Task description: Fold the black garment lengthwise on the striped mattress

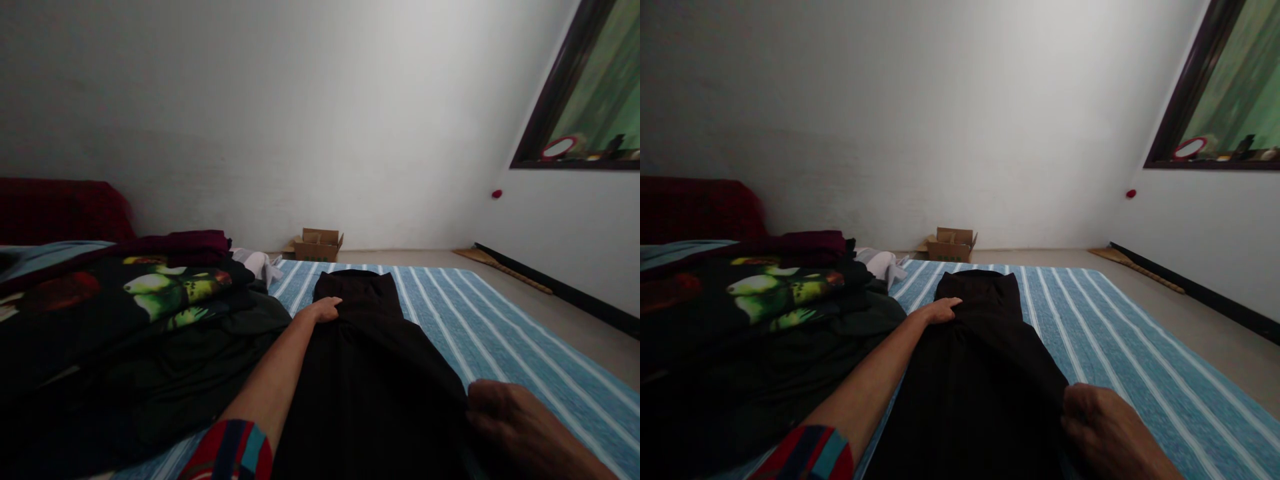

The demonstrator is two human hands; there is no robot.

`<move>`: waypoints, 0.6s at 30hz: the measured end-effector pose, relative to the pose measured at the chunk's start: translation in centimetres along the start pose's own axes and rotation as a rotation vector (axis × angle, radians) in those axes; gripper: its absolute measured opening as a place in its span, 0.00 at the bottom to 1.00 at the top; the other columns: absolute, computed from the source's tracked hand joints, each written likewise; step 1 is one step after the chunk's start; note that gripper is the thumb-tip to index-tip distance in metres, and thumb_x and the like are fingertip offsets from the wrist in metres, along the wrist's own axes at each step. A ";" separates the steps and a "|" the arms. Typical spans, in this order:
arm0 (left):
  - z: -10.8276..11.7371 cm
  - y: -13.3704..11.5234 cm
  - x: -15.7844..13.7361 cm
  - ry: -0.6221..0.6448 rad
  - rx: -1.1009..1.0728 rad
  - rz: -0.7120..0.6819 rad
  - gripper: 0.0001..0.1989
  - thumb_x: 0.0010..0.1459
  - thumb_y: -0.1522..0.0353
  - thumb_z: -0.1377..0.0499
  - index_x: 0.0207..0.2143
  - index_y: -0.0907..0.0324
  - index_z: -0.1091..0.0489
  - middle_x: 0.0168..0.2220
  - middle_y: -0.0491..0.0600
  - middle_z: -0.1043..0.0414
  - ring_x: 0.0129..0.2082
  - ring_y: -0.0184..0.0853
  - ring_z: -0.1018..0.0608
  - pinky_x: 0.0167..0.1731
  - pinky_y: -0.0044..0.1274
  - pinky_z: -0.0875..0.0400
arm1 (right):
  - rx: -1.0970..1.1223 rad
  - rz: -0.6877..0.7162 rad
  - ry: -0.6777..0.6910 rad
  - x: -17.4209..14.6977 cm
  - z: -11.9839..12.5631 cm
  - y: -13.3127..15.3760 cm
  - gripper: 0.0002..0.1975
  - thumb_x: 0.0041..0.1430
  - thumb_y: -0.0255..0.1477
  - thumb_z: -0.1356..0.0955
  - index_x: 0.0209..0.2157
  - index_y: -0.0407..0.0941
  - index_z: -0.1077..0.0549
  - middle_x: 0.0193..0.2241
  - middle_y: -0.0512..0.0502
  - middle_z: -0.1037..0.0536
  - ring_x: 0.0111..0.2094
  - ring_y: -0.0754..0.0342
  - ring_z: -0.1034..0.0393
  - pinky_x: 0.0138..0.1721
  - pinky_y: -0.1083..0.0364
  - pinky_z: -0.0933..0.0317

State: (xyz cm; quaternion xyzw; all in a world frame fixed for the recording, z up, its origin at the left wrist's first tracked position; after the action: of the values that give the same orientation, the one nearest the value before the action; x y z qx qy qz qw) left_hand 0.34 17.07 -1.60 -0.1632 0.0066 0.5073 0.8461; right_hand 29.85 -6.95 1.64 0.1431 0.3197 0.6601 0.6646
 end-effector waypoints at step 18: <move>-0.5 0.9 0.1 -0.046 -0.114 0.034 0.36 0.41 0.73 0.43 0.57 0.65 0.42 0.59 0.55 0.42 0.57 0.41 0.37 0.55 0.23 0.45 | -0.031 0.208 0.101 0.2 3.9 5.6 0.13 0.53 0.36 0.39 0.20 0.45 0.44 0.20 0.54 0.45 0.22 0.59 0.51 0.23 0.58 0.55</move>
State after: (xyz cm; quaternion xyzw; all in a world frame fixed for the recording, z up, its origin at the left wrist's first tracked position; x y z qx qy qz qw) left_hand -0.35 17.37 -2.35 -0.1994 -0.0391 0.5248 0.8266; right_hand 27.81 -5.40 7.93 0.1319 0.3258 0.7367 0.5777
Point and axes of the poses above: each hand's wrist, its own x-axis towards the middle knuckle, its own z-axis out of the back of the hand, y = z × x, the point moved 2 cm from there along x, towards the middle knuckle
